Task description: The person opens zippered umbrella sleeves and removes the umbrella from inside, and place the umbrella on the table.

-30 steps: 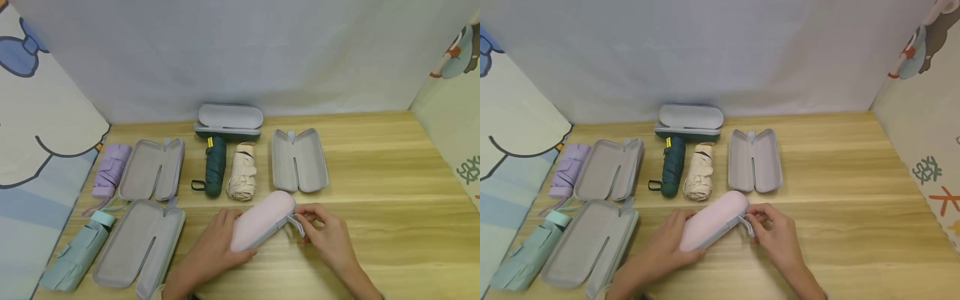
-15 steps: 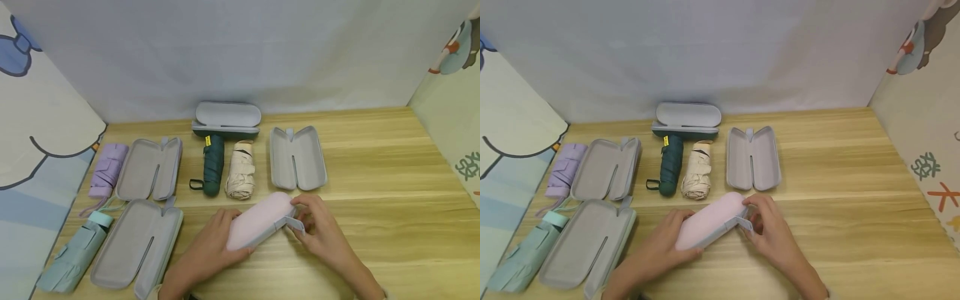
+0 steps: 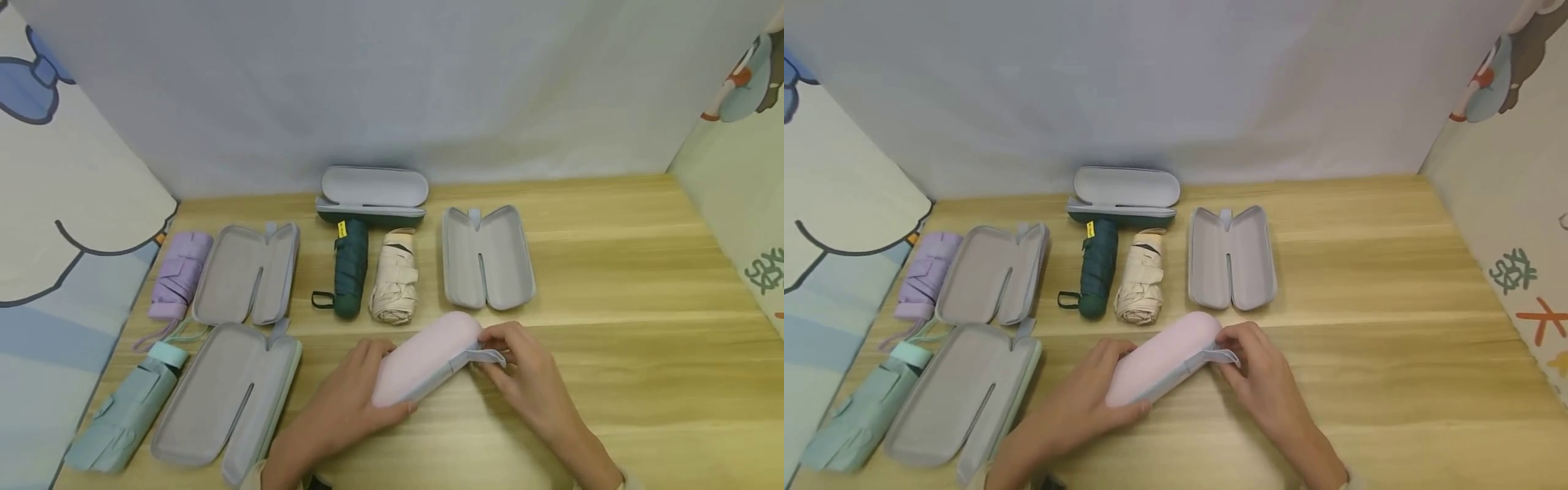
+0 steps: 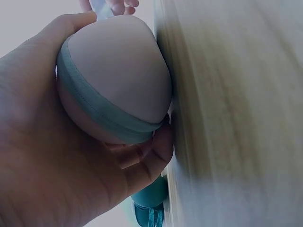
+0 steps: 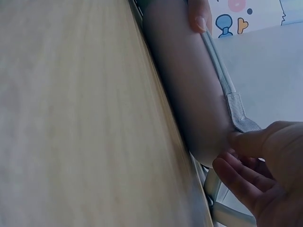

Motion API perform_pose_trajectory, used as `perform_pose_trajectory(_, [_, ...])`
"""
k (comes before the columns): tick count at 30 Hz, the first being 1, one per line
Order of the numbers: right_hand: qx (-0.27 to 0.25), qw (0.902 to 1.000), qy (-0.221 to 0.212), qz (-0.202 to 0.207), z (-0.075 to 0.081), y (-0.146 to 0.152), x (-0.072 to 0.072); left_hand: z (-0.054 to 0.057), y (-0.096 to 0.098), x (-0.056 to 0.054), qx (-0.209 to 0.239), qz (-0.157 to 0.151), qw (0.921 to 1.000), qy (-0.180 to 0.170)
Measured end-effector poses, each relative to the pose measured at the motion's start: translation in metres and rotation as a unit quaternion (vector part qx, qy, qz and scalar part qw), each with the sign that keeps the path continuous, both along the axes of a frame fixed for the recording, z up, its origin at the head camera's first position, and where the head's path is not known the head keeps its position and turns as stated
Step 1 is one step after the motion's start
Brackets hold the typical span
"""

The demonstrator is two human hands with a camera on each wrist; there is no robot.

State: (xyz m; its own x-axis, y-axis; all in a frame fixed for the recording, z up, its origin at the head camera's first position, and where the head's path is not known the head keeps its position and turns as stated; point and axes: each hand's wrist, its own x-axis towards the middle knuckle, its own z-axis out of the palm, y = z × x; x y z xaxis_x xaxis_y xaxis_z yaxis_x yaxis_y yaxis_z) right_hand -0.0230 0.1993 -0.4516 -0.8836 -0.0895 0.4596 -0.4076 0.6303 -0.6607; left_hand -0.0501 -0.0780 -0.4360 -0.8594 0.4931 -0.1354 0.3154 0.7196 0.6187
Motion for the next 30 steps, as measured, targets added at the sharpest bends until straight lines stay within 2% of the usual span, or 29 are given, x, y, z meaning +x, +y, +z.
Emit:
perform_pose_trajectory(7, [-0.019, 0.9993, -0.018, -0.026, -0.007, 0.000, 0.002, -0.001, 0.000, 0.003, 0.001, -0.003, 0.9999, -0.010])
perform_pose_trajectory(13, [-0.027, 0.9996, -0.003, -0.002, -0.006, 0.003, 0.001, -0.001, 0.001, 0.002, -0.003, -0.009, 1.0000, -0.002])
perform_pose_trajectory(23, [0.021, 0.9973, 0.021, 0.067, -0.001, 0.013, -0.004, 0.003, 0.001, -0.002, -0.007, -0.020, 0.9996, 0.021])
perform_pose_trajectory(30, [0.059, 0.9964, 0.008, 0.060, 0.002, 0.024, -0.004, 0.006, -0.009, -0.002, -0.024, -0.035, 0.9991, 0.005])
